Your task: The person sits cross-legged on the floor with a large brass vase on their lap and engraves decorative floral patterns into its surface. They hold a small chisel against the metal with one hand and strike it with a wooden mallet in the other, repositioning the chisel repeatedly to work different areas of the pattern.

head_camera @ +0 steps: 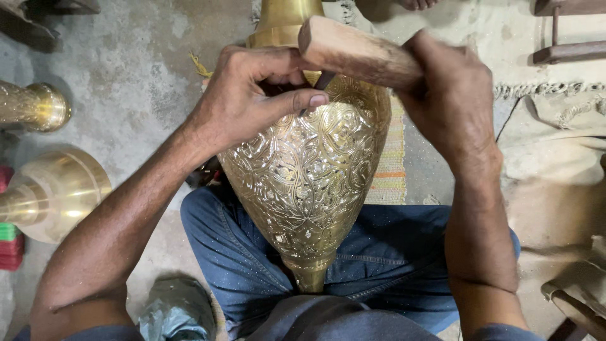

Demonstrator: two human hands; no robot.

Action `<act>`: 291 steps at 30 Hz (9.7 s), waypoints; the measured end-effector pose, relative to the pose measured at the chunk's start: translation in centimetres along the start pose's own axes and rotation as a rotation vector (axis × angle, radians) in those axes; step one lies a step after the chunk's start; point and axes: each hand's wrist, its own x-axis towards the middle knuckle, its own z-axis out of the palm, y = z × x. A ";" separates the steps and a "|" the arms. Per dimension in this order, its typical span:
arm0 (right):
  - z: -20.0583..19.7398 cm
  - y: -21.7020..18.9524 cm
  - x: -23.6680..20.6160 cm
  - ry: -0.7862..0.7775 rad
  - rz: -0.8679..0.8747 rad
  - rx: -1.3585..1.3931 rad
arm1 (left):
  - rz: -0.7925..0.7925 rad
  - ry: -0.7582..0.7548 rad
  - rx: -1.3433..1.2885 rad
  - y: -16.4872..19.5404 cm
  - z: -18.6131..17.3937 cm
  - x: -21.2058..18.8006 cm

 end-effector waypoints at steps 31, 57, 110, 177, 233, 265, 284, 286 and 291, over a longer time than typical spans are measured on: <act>0.9 -0.2 -0.2 0.004 0.127 0.415 | 0.057 -0.022 -0.050 0.1 0.0 0.2; 0.3 -1.3 0.5 0.243 0.145 0.300 | 0.083 -0.020 0.000 0.6 -0.1 0.4; 3.5 -0.7 -2.5 0.035 1.030 1.207 | -0.145 0.977 0.001 -1.1 5.5 -9.6; 6.7 -4.0 -4.5 0.106 0.862 0.509 | -0.732 0.756 -1.424 -11.8 13.8 -12.6; 4.5 -2.1 -5.8 0.094 0.756 0.571 | -0.439 1.051 -0.149 -10.5 7.1 -13.8; -6.5 -10.7 -3.0 0.102 0.130 -0.327 | 0.355 0.137 -0.084 -0.9 1.5 -6.1; -8.6 -11.2 -2.4 -0.011 0.191 -0.031 | 0.312 0.130 -0.089 -0.3 0.9 -6.4; -8.5 -11.1 -2.4 -0.024 0.220 -0.039 | 0.335 0.130 -0.082 -0.6 1.0 -6.3; -8.0 -10.9 -2.7 -0.026 0.262 0.063 | 0.356 0.134 -0.114 -1.4 1.5 -6.3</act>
